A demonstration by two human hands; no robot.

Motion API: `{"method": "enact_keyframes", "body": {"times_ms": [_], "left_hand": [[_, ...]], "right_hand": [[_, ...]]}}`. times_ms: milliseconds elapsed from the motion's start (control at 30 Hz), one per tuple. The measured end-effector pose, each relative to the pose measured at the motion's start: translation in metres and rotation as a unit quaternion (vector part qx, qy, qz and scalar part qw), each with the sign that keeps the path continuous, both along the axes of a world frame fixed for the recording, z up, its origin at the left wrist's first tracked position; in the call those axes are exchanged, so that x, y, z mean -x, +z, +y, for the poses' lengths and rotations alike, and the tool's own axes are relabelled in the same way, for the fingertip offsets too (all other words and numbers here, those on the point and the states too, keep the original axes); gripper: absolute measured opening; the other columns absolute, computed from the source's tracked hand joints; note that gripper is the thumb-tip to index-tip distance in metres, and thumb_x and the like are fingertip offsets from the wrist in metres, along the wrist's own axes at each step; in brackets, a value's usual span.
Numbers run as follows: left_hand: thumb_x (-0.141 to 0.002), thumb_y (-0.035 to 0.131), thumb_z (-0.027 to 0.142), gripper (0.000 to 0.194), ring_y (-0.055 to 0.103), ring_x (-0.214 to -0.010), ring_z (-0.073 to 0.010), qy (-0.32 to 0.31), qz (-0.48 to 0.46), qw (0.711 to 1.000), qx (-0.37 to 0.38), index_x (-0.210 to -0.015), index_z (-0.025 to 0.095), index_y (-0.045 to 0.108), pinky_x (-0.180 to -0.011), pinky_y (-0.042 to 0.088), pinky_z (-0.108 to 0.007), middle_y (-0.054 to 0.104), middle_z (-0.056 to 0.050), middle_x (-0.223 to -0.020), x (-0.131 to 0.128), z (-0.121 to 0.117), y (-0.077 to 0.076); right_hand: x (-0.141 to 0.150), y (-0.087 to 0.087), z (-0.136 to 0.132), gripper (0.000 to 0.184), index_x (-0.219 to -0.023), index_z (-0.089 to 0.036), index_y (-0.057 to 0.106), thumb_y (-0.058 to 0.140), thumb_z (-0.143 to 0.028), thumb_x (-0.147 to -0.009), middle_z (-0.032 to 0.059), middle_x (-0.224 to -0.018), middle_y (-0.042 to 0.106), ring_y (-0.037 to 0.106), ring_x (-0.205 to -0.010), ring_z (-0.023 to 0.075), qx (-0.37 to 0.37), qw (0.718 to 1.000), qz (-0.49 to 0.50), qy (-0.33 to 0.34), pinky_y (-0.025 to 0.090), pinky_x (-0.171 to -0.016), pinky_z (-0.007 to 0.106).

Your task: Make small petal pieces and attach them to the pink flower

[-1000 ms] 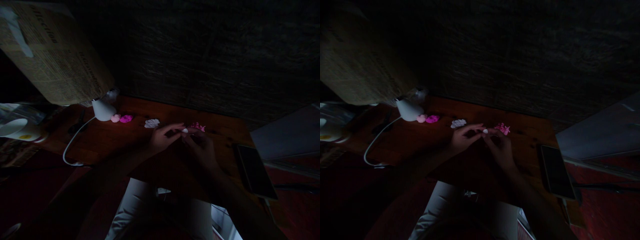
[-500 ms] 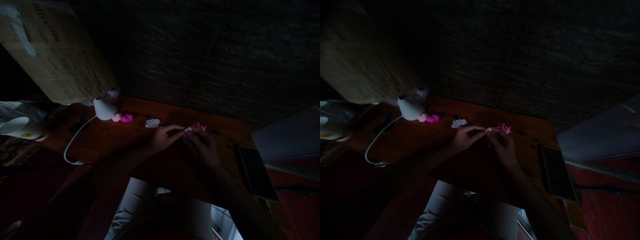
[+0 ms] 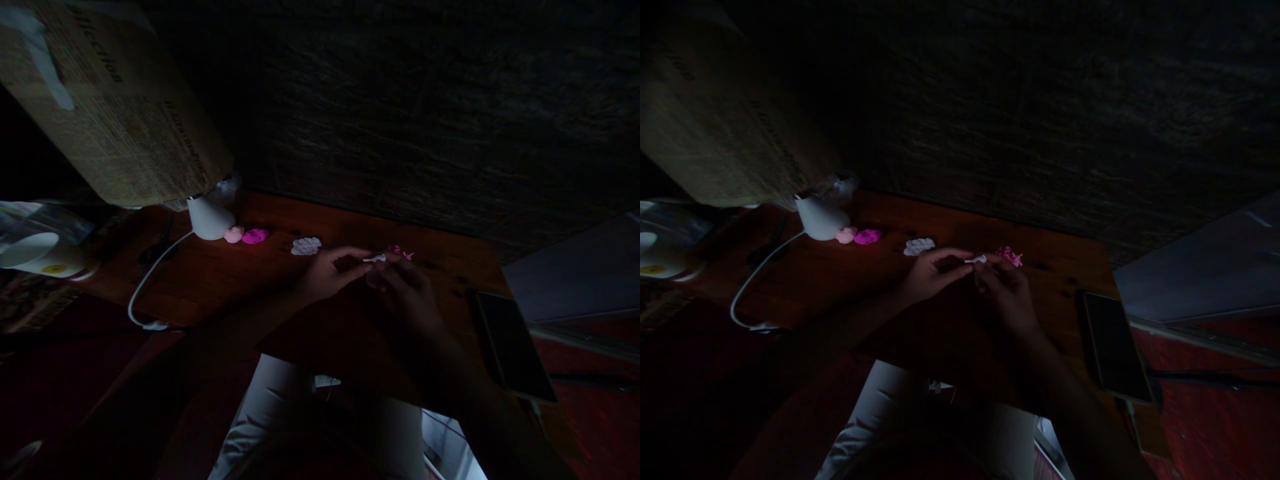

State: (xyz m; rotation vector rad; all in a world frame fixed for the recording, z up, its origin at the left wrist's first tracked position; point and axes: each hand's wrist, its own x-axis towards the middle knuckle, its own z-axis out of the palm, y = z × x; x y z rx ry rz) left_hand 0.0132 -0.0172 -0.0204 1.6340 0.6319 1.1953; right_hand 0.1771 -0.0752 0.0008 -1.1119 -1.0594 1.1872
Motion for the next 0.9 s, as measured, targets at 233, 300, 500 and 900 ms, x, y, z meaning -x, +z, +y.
{"method": "enact_keyframes", "body": {"times_ms": [233, 300, 500, 900], "left_hand": [[-0.086, 0.072, 0.040, 0.027, 0.074, -0.081, -0.0163, -0.083, 0.001, 0.991, 0.106, -0.098, 0.017, 0.077, -0.070, 0.058, -0.027, 0.079, -0.007, -0.093, 0.0005, 0.0041, 0.0030], [-0.085, 0.073, 0.041, 0.028, 0.074, -0.080, -0.0159, -0.083, -0.001, 0.990, 0.111, -0.099, 0.017, 0.077, -0.068, 0.058, -0.026, 0.079, -0.008, -0.093, 0.0008, 0.0039, 0.0051], [-0.081, 0.078, 0.042, 0.030, 0.072, -0.076, -0.0141, -0.055, -0.010, 0.994, 0.094, -0.094, 0.016, 0.075, -0.070, 0.058, -0.026, 0.079, -0.007, -0.092, 0.0017, 0.0030, 0.0084], [-0.082, 0.076, 0.039, 0.025, 0.069, -0.074, -0.0136, -0.054, -0.005, 0.994, 0.092, -0.092, 0.016, 0.076, -0.069, 0.055, -0.026, 0.078, -0.006, -0.088, 0.0027, 0.0041, 0.0056]], "right_hand": [[0.0000, 0.0030, 0.0007, 0.024, -0.092, -0.024, 0.073, 0.077, -0.043, -0.078, -0.0010, -0.071, 0.063, 0.049, -0.059, 0.0126, 0.001, 1.000, 0.001, -0.007, 0.039, -0.052, 0.026], [0.0003, 0.0027, 0.0008, 0.025, -0.094, -0.024, 0.073, 0.077, -0.043, -0.078, -0.0009, -0.071, 0.063, 0.049, -0.059, 0.0127, 0.004, 1.000, 0.004, -0.005, 0.038, -0.051, 0.026], [0.0006, 0.0027, 0.0008, 0.022, -0.091, -0.023, 0.073, 0.078, -0.041, -0.078, -0.0012, -0.070, 0.060, 0.048, -0.061, 0.0128, 0.001, 1.000, 0.005, 0.003, 0.038, -0.053, 0.027], [0.0013, 0.0042, -0.0003, 0.019, -0.092, -0.023, 0.076, 0.081, -0.035, -0.078, -0.0022, -0.069, 0.062, 0.049, -0.060, 0.0114, 0.003, 0.999, 0.033, 0.004, 0.037, -0.055, 0.026]]}}
